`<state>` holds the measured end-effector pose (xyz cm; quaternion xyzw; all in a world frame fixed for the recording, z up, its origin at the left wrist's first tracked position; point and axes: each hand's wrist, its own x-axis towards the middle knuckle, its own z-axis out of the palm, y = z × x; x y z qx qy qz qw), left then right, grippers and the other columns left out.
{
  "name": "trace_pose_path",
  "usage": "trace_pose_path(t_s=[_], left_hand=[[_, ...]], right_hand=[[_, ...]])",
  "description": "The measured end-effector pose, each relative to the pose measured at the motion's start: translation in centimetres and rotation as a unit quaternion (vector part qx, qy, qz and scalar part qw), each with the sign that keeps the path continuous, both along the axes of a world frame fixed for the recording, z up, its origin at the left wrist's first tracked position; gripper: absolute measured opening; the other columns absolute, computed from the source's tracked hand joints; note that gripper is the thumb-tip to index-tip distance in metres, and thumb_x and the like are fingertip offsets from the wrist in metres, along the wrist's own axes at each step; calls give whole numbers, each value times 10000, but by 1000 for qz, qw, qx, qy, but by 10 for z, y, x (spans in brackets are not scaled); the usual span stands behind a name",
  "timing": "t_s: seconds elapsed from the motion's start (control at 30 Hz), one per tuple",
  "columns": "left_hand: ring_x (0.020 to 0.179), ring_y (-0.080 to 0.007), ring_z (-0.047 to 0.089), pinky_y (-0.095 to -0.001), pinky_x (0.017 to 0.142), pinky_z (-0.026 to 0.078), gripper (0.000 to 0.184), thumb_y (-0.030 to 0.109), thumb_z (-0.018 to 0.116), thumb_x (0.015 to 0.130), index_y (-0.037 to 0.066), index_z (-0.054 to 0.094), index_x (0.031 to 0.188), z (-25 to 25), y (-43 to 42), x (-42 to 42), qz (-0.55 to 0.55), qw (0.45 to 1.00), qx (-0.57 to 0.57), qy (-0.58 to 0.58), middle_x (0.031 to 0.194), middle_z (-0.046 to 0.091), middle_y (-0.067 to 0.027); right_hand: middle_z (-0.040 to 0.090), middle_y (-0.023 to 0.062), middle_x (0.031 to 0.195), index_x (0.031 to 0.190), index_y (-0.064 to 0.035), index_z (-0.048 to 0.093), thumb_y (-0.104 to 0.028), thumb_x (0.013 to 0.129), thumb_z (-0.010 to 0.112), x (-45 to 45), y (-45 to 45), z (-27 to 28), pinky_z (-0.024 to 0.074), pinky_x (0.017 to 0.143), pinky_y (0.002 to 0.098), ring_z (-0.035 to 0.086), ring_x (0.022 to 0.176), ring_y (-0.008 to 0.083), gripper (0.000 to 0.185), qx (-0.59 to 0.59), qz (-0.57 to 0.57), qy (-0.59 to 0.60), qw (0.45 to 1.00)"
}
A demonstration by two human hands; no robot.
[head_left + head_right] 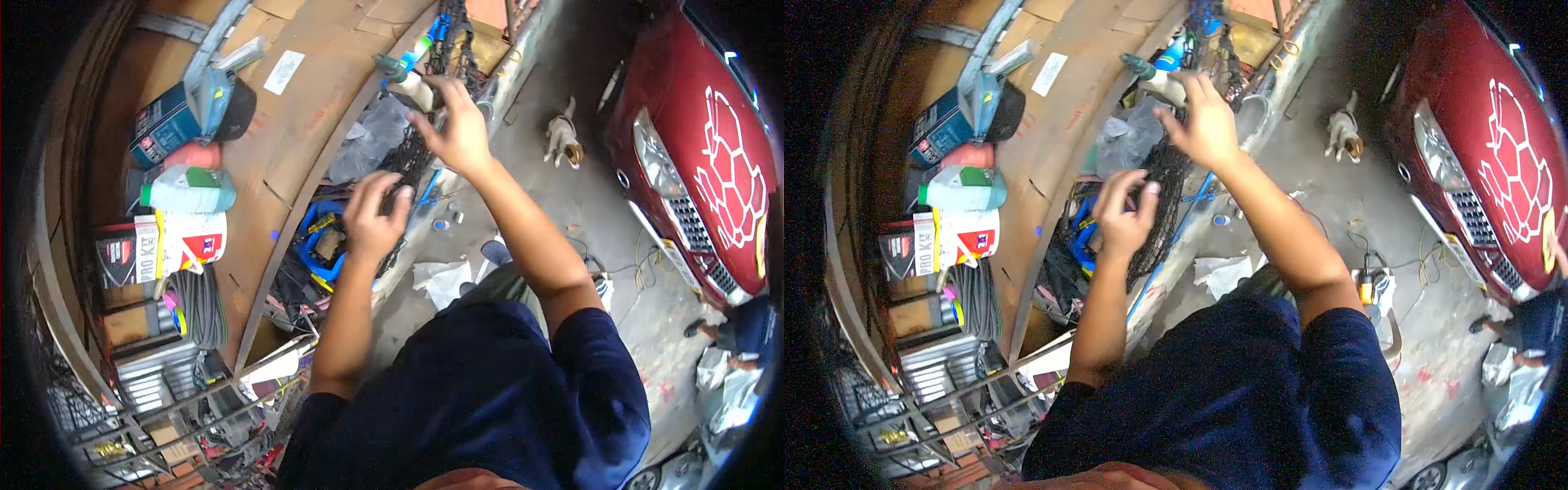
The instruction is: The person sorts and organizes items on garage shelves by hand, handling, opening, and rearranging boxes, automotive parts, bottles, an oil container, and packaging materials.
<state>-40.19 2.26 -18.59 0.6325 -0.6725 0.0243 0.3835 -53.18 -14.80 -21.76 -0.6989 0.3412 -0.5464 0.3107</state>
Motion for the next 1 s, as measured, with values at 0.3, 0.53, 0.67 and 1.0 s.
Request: trace_pose_path(t_s=[0.3, 0.53, 0.67, 1.0], left_hand=[[953, -382, 716, -429, 854, 582, 252, 78, 799, 878, 8, 712, 1103, -2, 44, 5, 74, 997, 11, -22, 1053, 728, -189], [933, -360, 713, -429, 860, 569, 225, 40, 783, 878, -26, 706, 1079, 16, 84, 25, 169, 985, 21, 0, 1024, 729, -191], [942, -341, 711, -413, 862, 567, 242, 54, 789, 881, -24, 705, 1094, 8, 78, 9, 168, 984, 59, 25, 1035, 728, -183], [1168, -327, 652, -424, 972, 535, 650, 231, 825, 892, 32, 537, 1439, -43, -9, -1, 133, 974, 173, 57, 1288, 659, -198]], right_hand=[[702, 248, 1069, 1211, -8, 637, -371, 830, 832, 25, -9, -4, 568, 851, 505, 699, 983, 455, 561, -7, 152, 56, 987], [706, 235, 1011, 1250, -3, 619, -383, 874, 821, -56, -90, 21, 554, 786, 521, 682, 846, 464, 572, -74, -93, -32, 992], [702, 278, 1198, 1412, -11, 575, -416, 931, 755, -90, -266, 16, 553, 897, 500, 695, 1037, 456, 654, -126, -248, 97, 956], [697, 260, 1237, 1498, -106, 500, -430, 945, 711, -82, -390, -33, 543, 925, 540, 659, 1109, 503, 675, -65, -152, 225, 960]])
